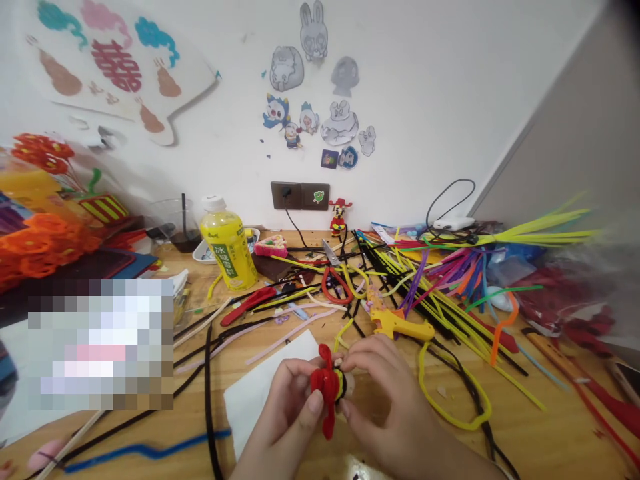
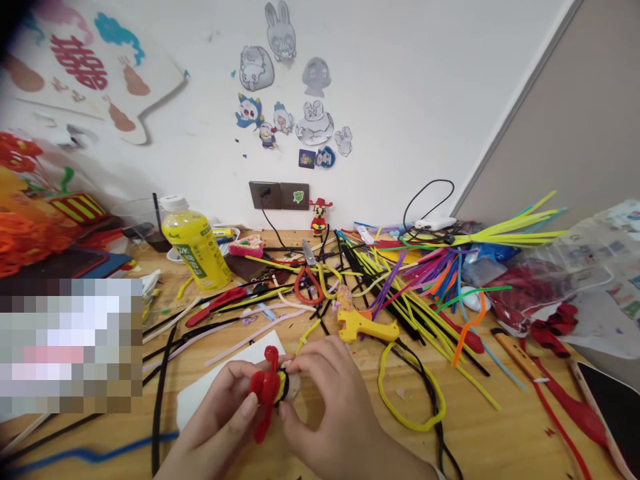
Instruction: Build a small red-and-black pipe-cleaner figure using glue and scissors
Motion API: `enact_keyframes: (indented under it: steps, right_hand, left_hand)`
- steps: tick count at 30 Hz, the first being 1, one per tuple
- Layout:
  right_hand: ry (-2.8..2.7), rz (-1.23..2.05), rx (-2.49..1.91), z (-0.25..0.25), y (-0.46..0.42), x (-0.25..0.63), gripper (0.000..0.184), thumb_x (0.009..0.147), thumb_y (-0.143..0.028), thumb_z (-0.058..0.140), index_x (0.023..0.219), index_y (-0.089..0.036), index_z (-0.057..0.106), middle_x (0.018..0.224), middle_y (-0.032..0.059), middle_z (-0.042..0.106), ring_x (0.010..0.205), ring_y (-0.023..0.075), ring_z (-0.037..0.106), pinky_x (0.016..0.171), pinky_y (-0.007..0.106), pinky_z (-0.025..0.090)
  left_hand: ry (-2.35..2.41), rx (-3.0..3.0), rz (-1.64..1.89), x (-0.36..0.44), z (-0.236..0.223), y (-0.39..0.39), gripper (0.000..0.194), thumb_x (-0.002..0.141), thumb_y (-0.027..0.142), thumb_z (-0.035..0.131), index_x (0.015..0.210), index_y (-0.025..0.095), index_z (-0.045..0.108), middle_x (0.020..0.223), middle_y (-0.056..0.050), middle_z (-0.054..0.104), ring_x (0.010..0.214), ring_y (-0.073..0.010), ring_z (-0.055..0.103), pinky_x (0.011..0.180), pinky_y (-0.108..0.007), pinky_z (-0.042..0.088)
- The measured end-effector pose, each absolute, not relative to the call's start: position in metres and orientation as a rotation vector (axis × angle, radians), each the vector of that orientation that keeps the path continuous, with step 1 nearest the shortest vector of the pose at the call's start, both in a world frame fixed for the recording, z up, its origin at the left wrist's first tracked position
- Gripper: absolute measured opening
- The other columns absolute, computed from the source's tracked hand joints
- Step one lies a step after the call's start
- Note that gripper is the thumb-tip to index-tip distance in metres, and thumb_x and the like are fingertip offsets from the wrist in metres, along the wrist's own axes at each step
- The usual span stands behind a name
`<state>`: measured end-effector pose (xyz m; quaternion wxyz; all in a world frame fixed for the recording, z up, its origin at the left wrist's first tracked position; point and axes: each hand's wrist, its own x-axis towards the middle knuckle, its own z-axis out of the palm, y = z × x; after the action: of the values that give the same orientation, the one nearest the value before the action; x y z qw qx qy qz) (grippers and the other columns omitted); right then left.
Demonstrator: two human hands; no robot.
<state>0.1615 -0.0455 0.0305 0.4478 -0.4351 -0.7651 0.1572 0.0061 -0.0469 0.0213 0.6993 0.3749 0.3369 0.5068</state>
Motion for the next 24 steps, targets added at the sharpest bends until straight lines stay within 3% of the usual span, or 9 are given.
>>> enact_keyframes:
  steps: [7, 12, 20, 24]
  right_hand:
    - [-1.924, 0.308, -1.032, 0.0318, -0.0464, 0.166, 0.027, 0.068, -0.014, 0.058, 0.094, -0.019, 0.053, 0.088, 0.0059, 0.056, 0.086, 0.021, 0.051, 0.075, 0.037, 0.043]
    - [-1.931, 0.307, -1.049, 0.0299, -0.0452, 0.1657, 0.027, 0.067, -0.012, 0.057, 0.093, -0.02, 0.054, 0.088, 0.0058, 0.057, 0.084, 0.0208, 0.052, 0.074, 0.036, 0.044]
    - [-1.957, 0.248, -1.017, 0.031, -0.0451, 0.1655, 0.03, 0.067, -0.01, 0.057, 0.095, -0.02, 0.053, 0.088, 0.0057, 0.059, 0.084, 0.0208, 0.052, 0.075, 0.037, 0.044]
    - [-1.982, 0.222, -1.0, 0.0304, -0.0457, 0.1658, 0.033, 0.066, -0.009, 0.057, 0.096, -0.019, 0.051, 0.089, 0.0058, 0.059, 0.084, 0.021, 0.052, 0.076, 0.038, 0.043]
  left_hand:
    - [0.789, 0.754, 1.118, 0.0055, 0.0256, -0.0471, 0.019, 0.068, 0.032, 0.07, 0.078, 0.022, 0.057, 0.097, -0.004, 0.068, 0.098, -0.0206, 0.057, 0.085, -0.033, 0.039]
    - [0.8, 0.758, 1.102, 0.0061, 0.0275, -0.0489, 0.022, 0.068, 0.034, 0.07, 0.079, 0.02, 0.057, 0.1, -0.007, 0.067, 0.092, -0.022, 0.059, 0.076, -0.032, 0.042]
    - [0.776, 0.843, 1.11, 0.0054, 0.0232, -0.0492, 0.018, 0.072, 0.033, 0.066, 0.081, 0.021, 0.057, 0.094, -0.004, 0.066, 0.077, -0.0148, 0.057, 0.066, -0.025, 0.041]
    - [0.781, 0.89, 1.112, 0.005, 0.0229, -0.0511, 0.018, 0.073, 0.034, 0.065, 0.083, 0.022, 0.057, 0.093, -0.004, 0.064, 0.077, -0.014, 0.056, 0.073, -0.027, 0.041]
